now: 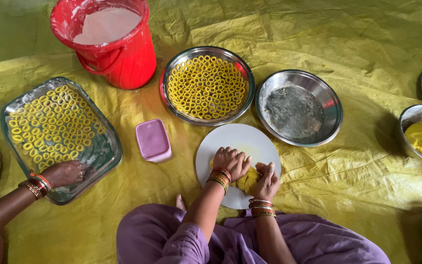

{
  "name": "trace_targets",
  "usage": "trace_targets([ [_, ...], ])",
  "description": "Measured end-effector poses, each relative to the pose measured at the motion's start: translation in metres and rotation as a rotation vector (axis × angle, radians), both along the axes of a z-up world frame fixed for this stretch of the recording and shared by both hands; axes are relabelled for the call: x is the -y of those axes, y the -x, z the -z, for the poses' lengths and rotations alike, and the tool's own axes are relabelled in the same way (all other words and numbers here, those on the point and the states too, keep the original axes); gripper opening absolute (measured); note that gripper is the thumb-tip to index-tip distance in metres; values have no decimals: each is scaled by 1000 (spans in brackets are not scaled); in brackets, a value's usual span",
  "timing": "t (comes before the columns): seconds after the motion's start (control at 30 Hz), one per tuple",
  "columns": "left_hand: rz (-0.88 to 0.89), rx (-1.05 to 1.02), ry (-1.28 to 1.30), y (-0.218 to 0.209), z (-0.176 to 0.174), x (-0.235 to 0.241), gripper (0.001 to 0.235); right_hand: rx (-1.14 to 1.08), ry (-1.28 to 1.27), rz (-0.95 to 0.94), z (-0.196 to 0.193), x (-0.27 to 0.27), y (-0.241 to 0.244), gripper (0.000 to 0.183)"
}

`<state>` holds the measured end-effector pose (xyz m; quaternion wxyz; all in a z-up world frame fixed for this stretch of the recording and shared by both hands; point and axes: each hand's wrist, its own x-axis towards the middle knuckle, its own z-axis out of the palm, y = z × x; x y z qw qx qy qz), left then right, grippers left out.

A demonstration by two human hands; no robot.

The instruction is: The person kneads a yellow dough, rolls it into a thin rope, and forms it into small rings. The rings are placed onto a metal tray. The person repeats this process to create multiple rings.

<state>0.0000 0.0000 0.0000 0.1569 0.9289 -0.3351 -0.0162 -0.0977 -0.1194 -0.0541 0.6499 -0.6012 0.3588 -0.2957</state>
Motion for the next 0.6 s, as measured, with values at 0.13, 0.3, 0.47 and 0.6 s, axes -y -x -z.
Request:
trace_targets([
  [0.13,-10,3,20,-1,-10,-2,54,40,-12,21,0,2,-1,62],
  [0.3,47,-275,-151,-9,-26,-4,67,113,-150,58,3,10,0,59],
  [0.47,261,-269,-229,-7,-38,-36,98,164,-242,-13,9,18,-1,61],
  [0.6,227,-71,-206,19,-34,-43,94,169,-323,-37,16,26,-2,58],
])
